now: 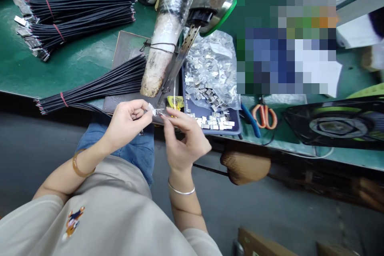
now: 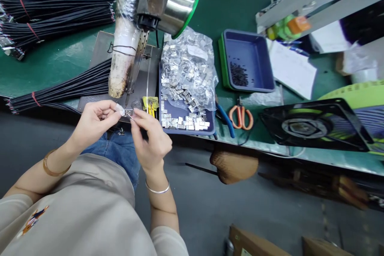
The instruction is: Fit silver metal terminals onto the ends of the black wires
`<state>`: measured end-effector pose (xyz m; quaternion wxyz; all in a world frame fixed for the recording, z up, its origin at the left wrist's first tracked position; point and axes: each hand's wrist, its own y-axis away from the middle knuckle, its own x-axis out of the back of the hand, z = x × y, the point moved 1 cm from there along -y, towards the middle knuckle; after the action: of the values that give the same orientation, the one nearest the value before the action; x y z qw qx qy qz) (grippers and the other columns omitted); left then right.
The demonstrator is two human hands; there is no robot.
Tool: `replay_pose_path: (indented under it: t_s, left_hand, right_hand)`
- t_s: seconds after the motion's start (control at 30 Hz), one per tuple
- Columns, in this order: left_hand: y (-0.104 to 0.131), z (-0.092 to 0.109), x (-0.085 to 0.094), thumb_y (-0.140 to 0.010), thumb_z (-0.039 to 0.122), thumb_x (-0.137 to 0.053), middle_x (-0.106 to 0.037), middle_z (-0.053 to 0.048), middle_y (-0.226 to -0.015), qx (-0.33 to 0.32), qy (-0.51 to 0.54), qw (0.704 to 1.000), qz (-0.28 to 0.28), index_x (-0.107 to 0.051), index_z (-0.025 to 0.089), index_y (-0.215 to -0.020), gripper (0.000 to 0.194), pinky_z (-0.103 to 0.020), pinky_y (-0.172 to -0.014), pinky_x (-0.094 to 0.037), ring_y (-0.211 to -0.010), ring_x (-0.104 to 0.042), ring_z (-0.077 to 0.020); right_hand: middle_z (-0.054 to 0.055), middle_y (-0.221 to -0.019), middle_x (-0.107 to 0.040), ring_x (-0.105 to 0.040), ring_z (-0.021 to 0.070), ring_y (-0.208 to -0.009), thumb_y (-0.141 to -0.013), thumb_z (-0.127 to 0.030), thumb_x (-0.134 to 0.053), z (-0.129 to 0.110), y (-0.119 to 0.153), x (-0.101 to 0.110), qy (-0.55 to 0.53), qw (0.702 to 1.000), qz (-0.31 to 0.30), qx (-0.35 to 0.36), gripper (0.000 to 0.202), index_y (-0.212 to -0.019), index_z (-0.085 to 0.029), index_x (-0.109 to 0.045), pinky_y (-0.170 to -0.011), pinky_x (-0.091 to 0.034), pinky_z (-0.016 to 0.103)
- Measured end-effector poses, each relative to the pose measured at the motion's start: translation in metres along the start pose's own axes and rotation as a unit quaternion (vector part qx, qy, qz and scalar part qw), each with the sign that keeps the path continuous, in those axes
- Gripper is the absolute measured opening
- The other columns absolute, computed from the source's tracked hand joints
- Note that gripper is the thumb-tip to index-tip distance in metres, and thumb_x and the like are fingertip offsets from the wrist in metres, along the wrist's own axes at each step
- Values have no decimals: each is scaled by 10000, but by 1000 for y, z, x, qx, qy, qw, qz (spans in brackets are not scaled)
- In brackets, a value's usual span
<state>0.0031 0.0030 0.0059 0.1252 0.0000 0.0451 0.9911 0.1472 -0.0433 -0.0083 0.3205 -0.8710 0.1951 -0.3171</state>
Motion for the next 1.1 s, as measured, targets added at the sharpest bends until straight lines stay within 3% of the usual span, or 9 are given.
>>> replay_pose_path:
  t_s: [0.07,0.33,0.5,0.8,1.1]
  left_hand:
    - [-1,0,-2,-774,275,-606,-325,68,-524,-4,-5,1000,9,-566,150,-659,175,-212,-486,-220,-497,-269,-54]
    - [-4,7,-6,-765,248,-623,-355,66,-514,-11,0,999,53,-602,147,-666,143,-212,-485,-238,-500,-284,-58]
    - [-3,9,-5,-773,238,-632,-376,63,-525,-12,7,998,53,-628,139,-696,126,-216,-490,-259,-503,-308,-60]
    - [0,6,-3,-759,255,-627,-335,72,-506,16,-27,999,32,-620,142,-685,135,-216,-479,-222,-492,-277,-56]
    - [-3,7,-3,-755,278,-635,-365,61,-530,-4,-11,999,53,-641,143,-709,142,-219,-498,-253,-509,-301,-63]
  right_hand:
    - [30,-996,-800,-781,175,-906,-882,-109,-680,0,-1,-5,11,1000,-13,23,131,-928,-229,-654,-771,-637,276]
    - [37,-998,-798,-776,184,-898,-882,-126,-675,2,-10,-12,-8,1000,-2,-4,107,-880,-228,-642,-706,-630,293]
    - [32,-994,-798,-775,200,-907,-874,-128,-691,-2,-15,-10,10,1000,-6,9,125,-852,-236,-632,-794,-637,365]
    - [53,-1037,-789,-776,185,-877,-880,-131,-650,3,-7,-6,-25,998,-48,-19,130,-825,-233,-590,-751,-658,330]
    - [54,-1050,-788,-774,187,-854,-872,-124,-653,0,-16,-6,-27,999,-39,1,135,-815,-231,-592,-763,-649,343]
